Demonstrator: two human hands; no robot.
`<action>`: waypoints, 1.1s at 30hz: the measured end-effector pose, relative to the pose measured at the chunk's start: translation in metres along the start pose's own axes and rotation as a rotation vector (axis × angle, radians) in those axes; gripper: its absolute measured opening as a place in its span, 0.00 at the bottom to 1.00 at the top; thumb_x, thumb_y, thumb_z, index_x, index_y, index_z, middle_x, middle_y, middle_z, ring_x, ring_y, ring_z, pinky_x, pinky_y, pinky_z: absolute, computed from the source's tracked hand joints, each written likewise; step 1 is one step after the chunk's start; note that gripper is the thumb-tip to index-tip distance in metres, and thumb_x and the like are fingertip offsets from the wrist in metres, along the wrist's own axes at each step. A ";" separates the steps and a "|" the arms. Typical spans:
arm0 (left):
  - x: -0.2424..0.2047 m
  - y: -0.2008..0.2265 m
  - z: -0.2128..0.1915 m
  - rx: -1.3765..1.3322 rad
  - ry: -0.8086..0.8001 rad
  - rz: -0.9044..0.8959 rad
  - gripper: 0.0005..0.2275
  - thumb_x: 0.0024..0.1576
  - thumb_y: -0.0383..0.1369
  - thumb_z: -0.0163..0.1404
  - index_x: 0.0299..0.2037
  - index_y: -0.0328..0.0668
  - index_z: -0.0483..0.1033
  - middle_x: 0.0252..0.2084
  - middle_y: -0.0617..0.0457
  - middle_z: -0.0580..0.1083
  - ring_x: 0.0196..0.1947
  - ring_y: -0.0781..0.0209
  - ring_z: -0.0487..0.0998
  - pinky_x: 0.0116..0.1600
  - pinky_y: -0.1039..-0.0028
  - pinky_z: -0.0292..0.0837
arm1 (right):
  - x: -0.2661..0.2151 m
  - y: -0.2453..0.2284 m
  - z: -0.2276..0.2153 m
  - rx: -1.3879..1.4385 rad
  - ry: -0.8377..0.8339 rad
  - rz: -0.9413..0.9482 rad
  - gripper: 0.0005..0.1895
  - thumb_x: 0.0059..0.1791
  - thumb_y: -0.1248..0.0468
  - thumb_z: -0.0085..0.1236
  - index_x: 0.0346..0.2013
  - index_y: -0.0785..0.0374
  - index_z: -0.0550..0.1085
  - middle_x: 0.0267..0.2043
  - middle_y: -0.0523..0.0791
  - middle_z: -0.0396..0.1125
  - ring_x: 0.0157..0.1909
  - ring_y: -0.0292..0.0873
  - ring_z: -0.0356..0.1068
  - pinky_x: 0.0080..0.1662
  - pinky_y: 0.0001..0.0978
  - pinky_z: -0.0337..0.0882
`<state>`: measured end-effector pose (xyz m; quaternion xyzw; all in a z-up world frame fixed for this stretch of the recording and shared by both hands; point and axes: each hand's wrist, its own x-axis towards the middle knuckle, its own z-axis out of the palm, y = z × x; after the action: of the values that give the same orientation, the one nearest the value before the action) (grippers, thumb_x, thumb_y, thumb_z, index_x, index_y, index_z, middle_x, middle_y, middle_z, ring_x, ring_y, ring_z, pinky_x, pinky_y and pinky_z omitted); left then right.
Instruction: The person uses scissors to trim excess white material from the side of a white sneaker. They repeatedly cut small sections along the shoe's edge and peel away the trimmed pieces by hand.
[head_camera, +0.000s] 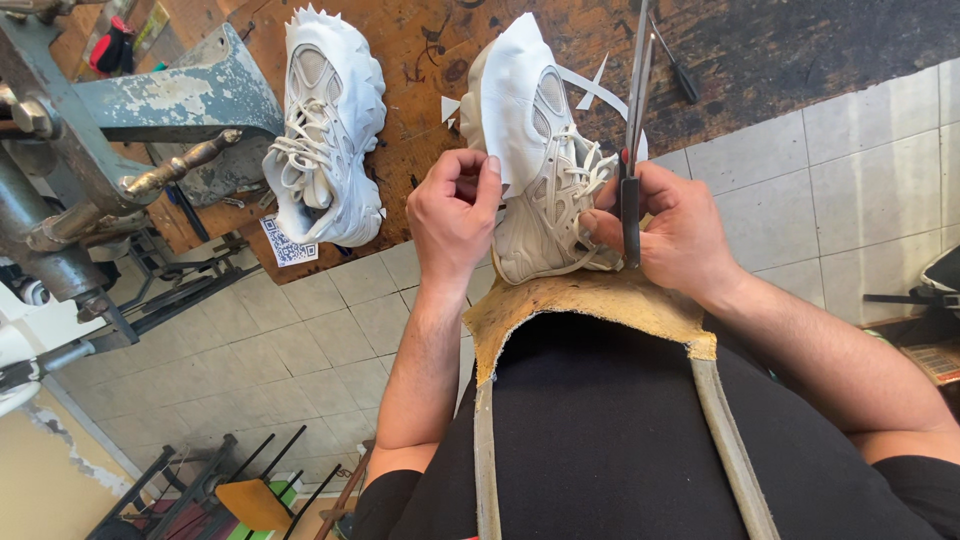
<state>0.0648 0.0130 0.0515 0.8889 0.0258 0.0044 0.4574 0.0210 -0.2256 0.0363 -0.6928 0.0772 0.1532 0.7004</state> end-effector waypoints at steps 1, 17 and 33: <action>-0.002 0.002 -0.001 -0.010 -0.001 0.000 0.08 0.63 0.34 0.52 0.37 0.40 0.80 0.25 0.47 0.78 0.19 0.62 0.76 0.22 0.75 0.71 | -0.001 -0.001 -0.002 -0.004 -0.001 0.004 0.14 0.45 0.64 0.76 0.37 0.64 0.76 0.25 0.47 0.74 0.31 0.37 0.76 0.39 0.24 0.72; 0.016 -0.008 -0.016 -0.128 -0.089 0.243 0.07 0.54 0.26 0.65 0.40 0.46 0.84 0.35 0.52 0.80 0.26 0.65 0.76 0.31 0.76 0.74 | -0.005 0.007 -0.003 -0.014 0.025 0.041 0.15 0.45 0.64 0.76 0.38 0.65 0.77 0.25 0.48 0.74 0.31 0.37 0.75 0.40 0.23 0.72; 0.005 -0.021 -0.002 -0.036 -0.024 0.327 0.07 0.57 0.23 0.61 0.43 0.41 0.81 0.32 0.52 0.79 0.25 0.61 0.78 0.29 0.74 0.76 | -0.005 0.001 -0.004 -0.025 0.026 0.056 0.14 0.46 0.64 0.75 0.38 0.65 0.76 0.26 0.48 0.75 0.33 0.38 0.77 0.41 0.24 0.72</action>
<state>0.0691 0.0272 0.0352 0.8729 -0.1247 0.0687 0.4666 0.0162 -0.2299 0.0365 -0.7010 0.1037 0.1650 0.6860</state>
